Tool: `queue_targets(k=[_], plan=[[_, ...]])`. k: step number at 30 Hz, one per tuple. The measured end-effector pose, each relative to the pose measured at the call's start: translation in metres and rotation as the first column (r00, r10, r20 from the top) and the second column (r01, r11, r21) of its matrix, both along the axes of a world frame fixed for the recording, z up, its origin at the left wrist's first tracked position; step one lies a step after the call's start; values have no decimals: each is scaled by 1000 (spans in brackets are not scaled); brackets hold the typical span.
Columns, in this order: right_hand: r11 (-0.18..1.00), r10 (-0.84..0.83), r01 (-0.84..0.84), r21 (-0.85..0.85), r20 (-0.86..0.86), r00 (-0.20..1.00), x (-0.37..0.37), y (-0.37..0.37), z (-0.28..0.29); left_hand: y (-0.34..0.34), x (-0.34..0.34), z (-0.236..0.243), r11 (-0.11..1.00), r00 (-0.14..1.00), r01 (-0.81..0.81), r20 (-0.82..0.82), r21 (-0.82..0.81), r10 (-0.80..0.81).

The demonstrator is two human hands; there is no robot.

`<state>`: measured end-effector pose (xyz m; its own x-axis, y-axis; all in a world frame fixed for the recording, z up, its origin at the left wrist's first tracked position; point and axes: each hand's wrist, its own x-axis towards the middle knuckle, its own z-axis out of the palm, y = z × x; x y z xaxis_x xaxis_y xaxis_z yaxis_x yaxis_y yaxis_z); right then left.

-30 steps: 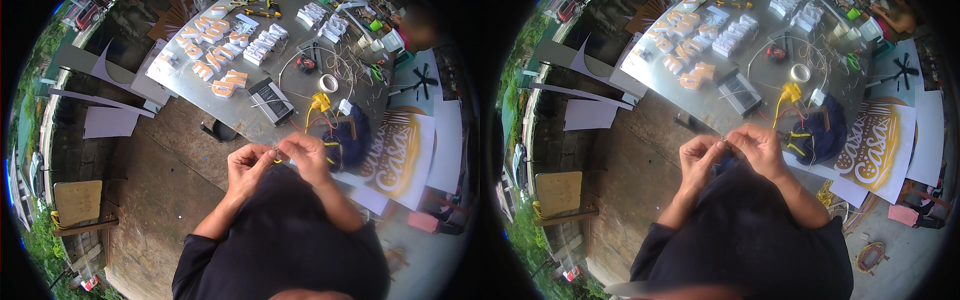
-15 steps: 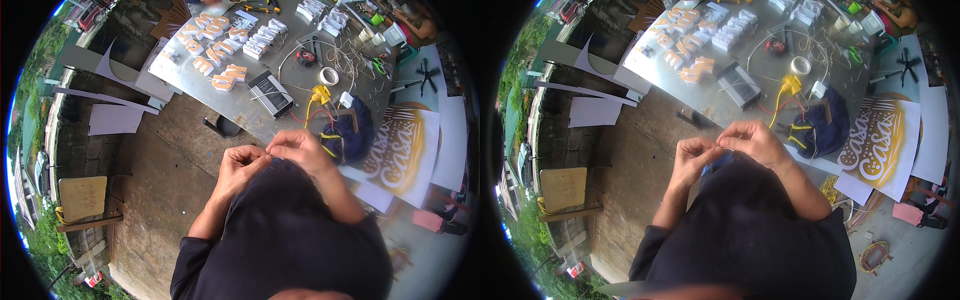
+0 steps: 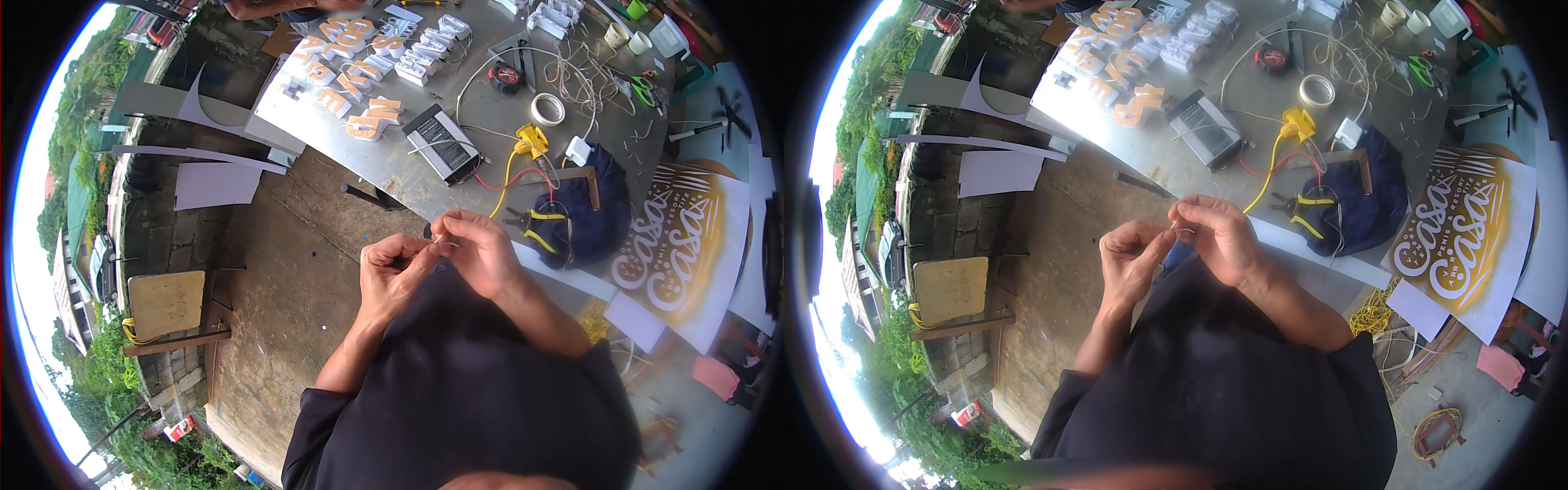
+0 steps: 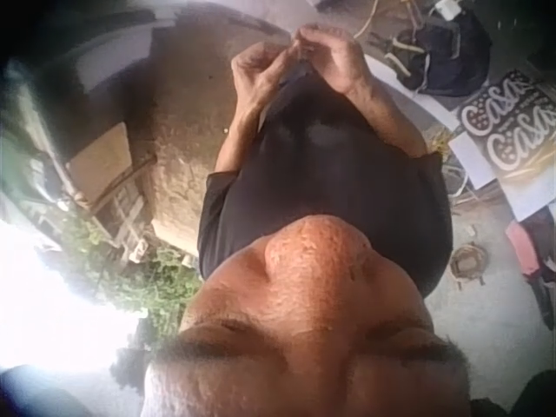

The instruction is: Stripping and connecting electrical wires for illuminated sign letters at an assembly table.

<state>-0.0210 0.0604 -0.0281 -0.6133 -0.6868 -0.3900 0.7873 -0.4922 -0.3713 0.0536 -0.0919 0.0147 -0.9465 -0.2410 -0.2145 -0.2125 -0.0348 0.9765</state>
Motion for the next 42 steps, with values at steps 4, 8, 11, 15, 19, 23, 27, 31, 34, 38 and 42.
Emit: queue_targets(k=[4, 8, 11, 15, 19, 23, 27, 31, 34, 38, 42], plan=[[965, -229, 247, 89, -173, 958, -15, 18, 4, 10, 0, -11, 995, 994, -103, 44, 5, 103], [869, -131, 494, 26, -951, 281, -15, 55, 70, 16, -11, -10, 980, 980, -192, 54, 54, 189], [953, -125, 249, -173, -972, -198, -18, 76, 124, 19, -17, -8, 969, 969, -244, 19, -30, 244], [860, -161, 440, -258, -956, -246, -22, 70, 143, 33, -34, -9, 949, 956, -294, -32, -115, 292], [763, -24, 637, -111, -989, -145, -11, 108, 138, 20, -27, -23, 901, 923, -383, -38, -204, 383], [651, -108, 687, -322, -936, -335, -29, 103, 115, 24, -36, -35, 912, 931, -353, 25, -208, 365], [744, 72, 662, 88, -996, 51, -27, 165, 147, 24, -40, -39, 901, 921, -372, 31, -224, 388], [675, -226, 728, -119, -973, 51, -54, 210, 75, 35, -57, -40, 895, 920, -365, 44, -257, 388], [390, 420, 665, 637, -766, 487, -70, 197, 1, 25, -46, -41, 867, 903, -398, 37, -298, 427], [144, 752, 626, 766, -496, 434, -42, 206, -120, 30, -50, -45, 885, 916, -356, 73, -300, 394], [-3, 915, 603, 798, -241, 323, -21, 197, -162, 38, -58, -46, 903, 927, -315, 110, -293, 359]])
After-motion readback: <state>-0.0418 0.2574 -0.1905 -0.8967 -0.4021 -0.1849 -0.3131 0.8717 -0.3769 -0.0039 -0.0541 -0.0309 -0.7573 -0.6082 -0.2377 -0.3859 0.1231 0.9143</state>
